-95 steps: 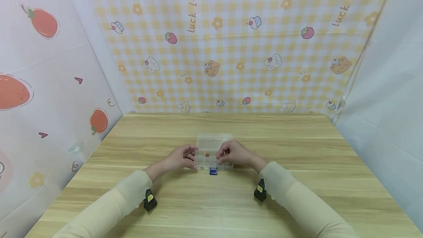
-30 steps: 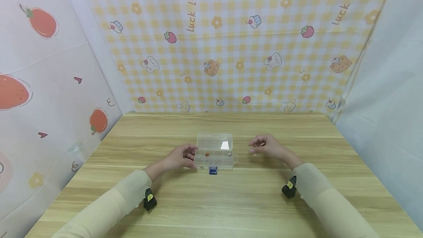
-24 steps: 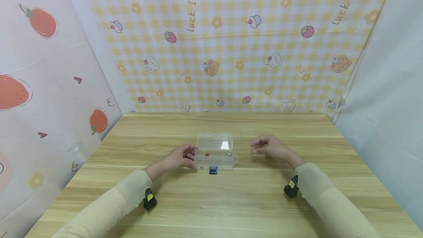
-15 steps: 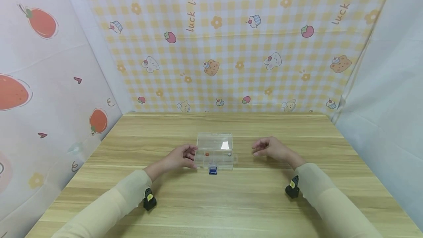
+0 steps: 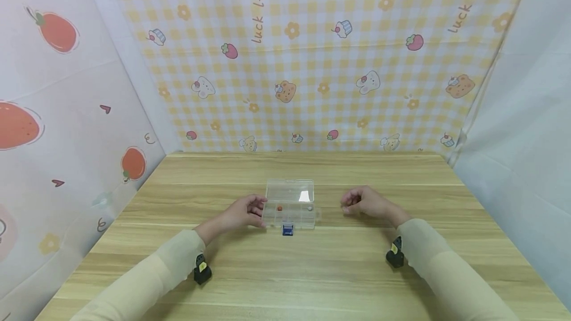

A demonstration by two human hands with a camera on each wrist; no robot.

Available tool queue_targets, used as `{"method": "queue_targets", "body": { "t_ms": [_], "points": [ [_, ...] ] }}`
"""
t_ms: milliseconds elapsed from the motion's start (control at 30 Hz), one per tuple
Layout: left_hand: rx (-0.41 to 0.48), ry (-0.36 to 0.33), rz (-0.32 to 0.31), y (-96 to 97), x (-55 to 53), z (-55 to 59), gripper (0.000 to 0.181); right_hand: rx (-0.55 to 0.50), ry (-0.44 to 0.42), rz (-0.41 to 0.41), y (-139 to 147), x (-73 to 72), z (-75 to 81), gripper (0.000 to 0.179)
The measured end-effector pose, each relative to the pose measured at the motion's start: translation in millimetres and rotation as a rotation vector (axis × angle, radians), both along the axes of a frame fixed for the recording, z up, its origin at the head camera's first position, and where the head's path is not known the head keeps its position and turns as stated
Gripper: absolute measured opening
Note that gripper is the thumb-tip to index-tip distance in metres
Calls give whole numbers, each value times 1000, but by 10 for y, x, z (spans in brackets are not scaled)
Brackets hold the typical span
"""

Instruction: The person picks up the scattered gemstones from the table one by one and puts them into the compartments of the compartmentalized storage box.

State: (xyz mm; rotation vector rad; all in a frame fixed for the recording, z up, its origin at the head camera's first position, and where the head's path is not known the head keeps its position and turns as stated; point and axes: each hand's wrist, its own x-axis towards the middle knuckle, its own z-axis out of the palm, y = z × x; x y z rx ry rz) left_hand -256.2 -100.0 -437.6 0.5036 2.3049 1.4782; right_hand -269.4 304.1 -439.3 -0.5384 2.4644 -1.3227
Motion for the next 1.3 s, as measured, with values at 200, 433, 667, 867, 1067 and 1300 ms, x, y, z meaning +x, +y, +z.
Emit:
{"method": "queue_targets", "body": {
  "t_ms": [200,433,667,867,1067,1300],
  "points": [
    [0,-2,11,16,13,6,68,2,7,22,11,-17,-19,25],
    [3,7,8,29,7,2,68,20,12,38,16,-20,-16,24],
    [-6,10,13,31,4,-6,67,22,25,38,3,-8,-18,23],
    [-6,8,11,33,6,-10,67,40,33,41,-21,17,7,22],
    [-3,5,13,22,12,-8,67,33,25,34,-44,34,40,22],
    [9,3,11,19,3,-19,66,32,17,27,-25,4,1,20]
  ]
}}
